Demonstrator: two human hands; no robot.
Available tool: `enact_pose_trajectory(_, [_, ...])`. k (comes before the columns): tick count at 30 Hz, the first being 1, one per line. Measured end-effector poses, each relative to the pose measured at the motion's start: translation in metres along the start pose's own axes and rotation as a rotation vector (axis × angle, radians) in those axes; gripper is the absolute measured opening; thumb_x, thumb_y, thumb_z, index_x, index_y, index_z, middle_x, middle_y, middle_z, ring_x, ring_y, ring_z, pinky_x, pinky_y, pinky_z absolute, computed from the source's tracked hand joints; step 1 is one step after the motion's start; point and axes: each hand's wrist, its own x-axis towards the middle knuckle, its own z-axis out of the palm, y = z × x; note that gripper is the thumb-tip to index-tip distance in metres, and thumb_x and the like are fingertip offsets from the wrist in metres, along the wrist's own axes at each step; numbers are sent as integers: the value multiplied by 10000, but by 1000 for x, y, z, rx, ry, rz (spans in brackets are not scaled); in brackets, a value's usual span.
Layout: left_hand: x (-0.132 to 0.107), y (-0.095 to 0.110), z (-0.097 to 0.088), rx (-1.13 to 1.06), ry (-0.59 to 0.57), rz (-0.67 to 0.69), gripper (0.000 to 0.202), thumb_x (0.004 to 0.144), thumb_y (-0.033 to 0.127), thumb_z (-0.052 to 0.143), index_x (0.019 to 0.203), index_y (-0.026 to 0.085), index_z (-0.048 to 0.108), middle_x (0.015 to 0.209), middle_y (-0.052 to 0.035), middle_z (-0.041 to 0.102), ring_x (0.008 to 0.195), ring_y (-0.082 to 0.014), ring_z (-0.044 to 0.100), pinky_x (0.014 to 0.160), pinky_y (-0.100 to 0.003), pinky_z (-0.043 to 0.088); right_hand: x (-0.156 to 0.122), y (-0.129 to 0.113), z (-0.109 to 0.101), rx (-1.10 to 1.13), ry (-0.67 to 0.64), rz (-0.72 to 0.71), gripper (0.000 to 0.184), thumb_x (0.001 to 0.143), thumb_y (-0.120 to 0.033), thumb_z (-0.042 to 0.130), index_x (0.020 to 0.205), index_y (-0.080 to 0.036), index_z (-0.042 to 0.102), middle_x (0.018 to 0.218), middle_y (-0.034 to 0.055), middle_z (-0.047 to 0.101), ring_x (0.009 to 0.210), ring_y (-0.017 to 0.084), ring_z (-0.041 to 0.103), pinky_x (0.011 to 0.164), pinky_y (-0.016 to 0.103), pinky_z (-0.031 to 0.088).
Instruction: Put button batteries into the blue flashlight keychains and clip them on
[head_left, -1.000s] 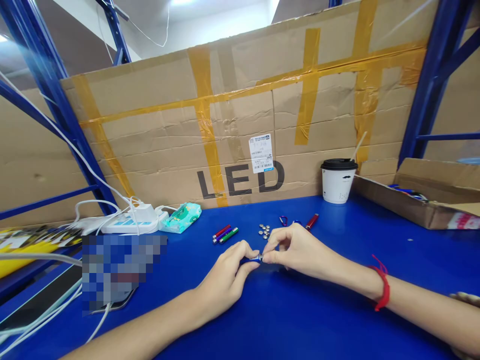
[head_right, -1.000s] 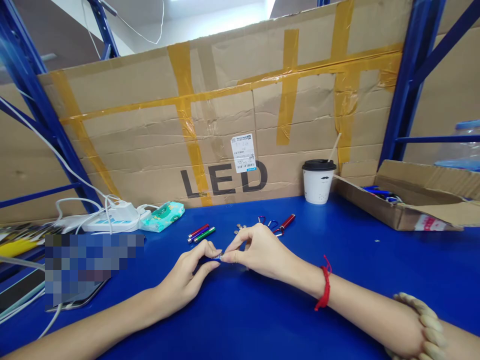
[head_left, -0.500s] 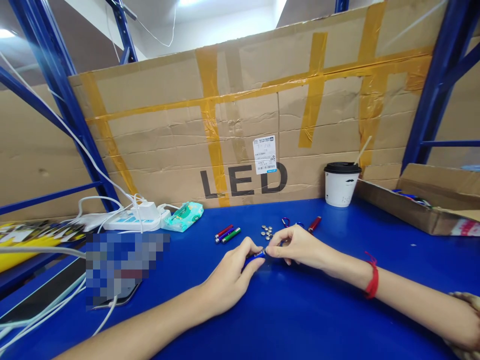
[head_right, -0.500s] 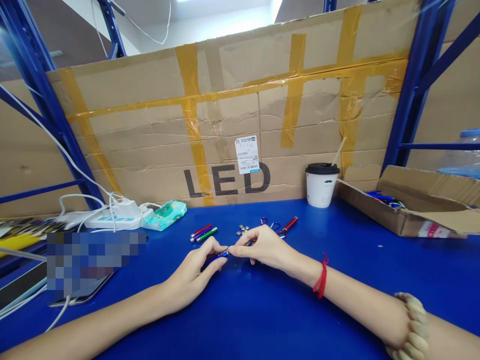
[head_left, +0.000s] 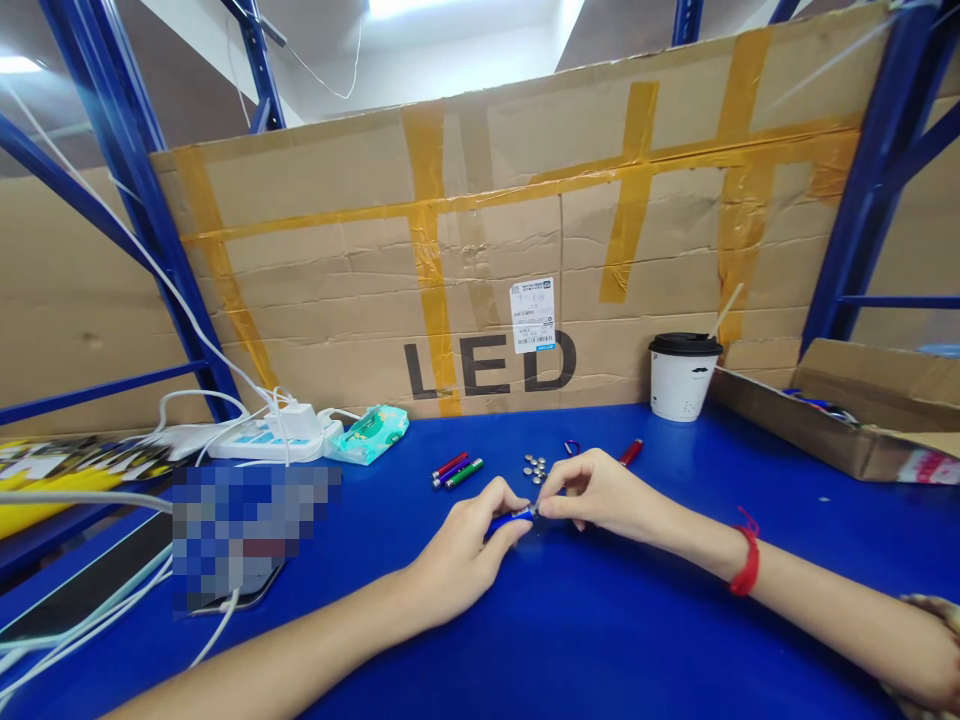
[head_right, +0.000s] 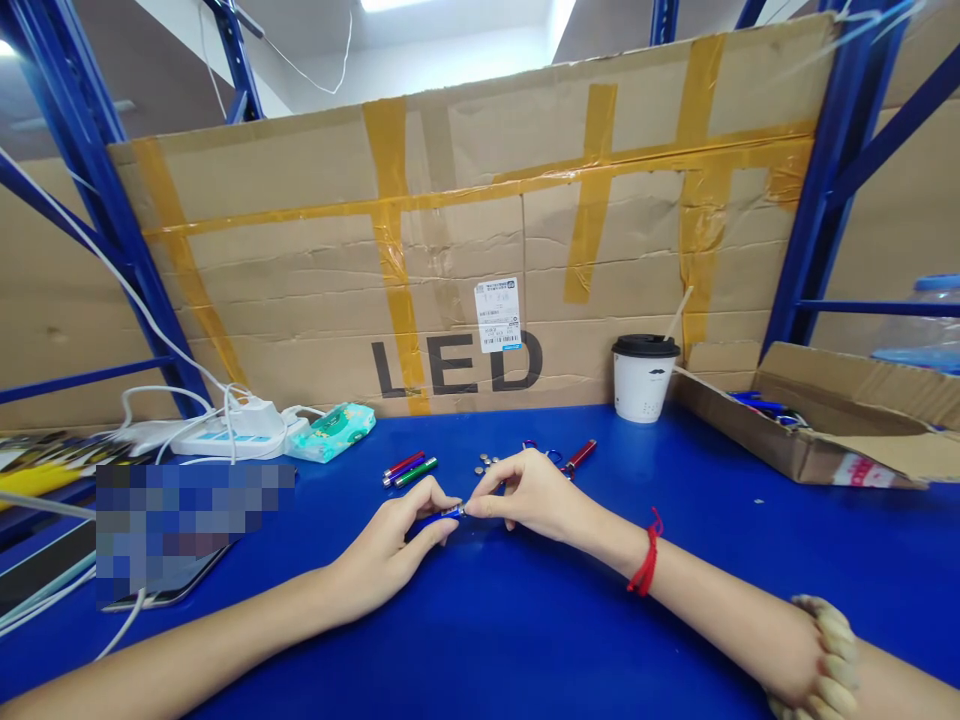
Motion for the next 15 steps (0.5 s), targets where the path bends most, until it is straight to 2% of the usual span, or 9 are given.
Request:
enact_pose_trajectory(8, [-3,-2,0,44,-53,94,60,872,221,413,825,192,435,809,-2,578,700,-126,529,641,-227,393,-9,-9,2,-30,-19,-97,213,658,-351,692,653,-138,679,601,2,581,455,76,489,431,196,415])
enact_pose_trajectory(15, [-6,-1,1,169,-38,112,70,868,196,393,804,200,422,820,-14,575,712,-140,537,645,-228,401,-15,-22,11,-21,10,-44,225,654,-353,694,611,-133,668,582,-9,548,419,64,485,407,187,390])
